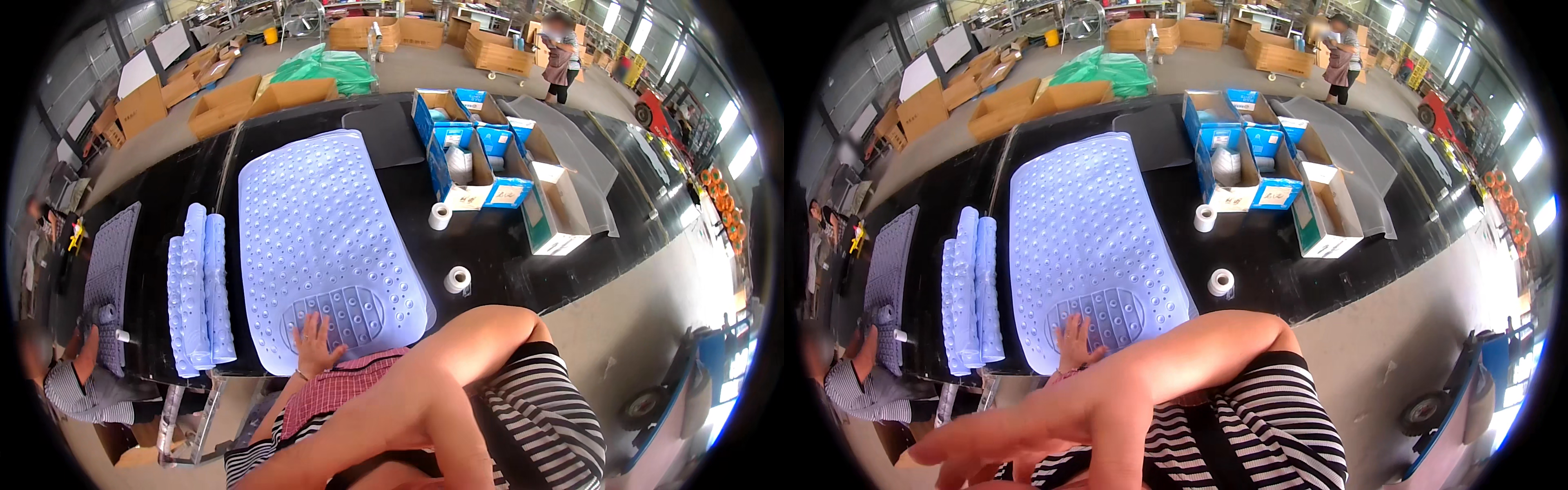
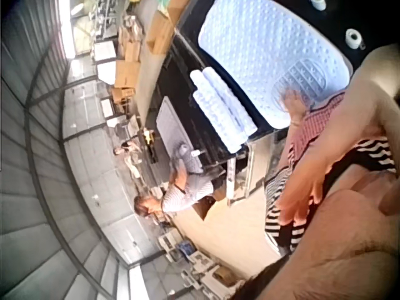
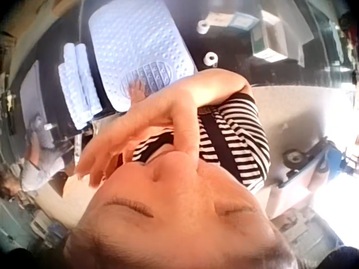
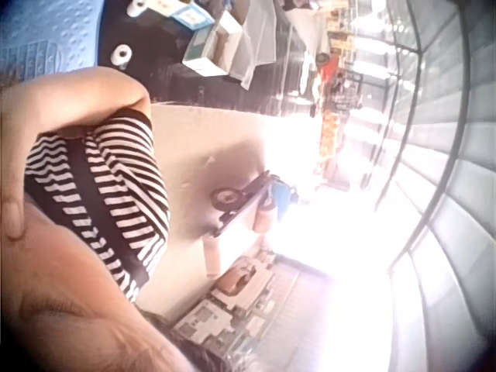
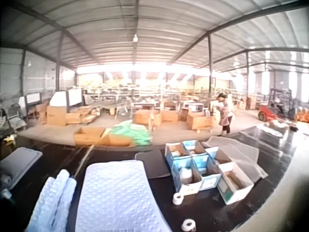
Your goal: The person rolls up textured blue pads by hand on a workbench, stacking the finished rolls to the side.
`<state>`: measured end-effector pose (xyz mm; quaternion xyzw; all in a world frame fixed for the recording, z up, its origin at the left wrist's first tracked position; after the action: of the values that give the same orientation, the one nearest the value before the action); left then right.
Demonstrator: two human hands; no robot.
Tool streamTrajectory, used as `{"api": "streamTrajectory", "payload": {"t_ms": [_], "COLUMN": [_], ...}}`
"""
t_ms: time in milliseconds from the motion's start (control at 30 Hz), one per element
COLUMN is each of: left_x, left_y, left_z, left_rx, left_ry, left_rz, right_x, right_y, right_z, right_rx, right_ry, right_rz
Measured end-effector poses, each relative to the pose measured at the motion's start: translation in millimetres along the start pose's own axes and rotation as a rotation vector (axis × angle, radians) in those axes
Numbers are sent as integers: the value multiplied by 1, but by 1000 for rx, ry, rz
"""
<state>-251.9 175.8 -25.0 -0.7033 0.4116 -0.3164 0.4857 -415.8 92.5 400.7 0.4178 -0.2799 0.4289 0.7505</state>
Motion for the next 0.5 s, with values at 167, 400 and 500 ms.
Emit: {"api": "streamTrajectory", "payload": {"t_ms": [167, 400, 500], "left_x": [-17, -14, -15], "left_y": [-2, 8, -7], "left_z": [-9, 0, 1], "left_rx": [97, 294, 223], "left_ry": [117, 235, 241], "left_rz": [45, 134, 182], "right_x": [-9, -194, -308], "right_y": [-20, -180, -218], "right_z": [17, -1, -53], "right_rx": [-309, -1177, -1388], "right_ry": [122, 808, 1080], "right_rz": [-2, -1021, -1097]}}
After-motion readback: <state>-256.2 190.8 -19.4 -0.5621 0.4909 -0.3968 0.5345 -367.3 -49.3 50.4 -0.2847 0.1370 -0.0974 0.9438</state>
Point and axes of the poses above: each hand's wrist, its own x-axis towards the middle knuckle, its own y-axis out of the palm, z = x × y, the point moved 4 cm from there along x, towards the middle knuckle, and after that the axes turned 2 degrees about y, right-handed, at the moved point
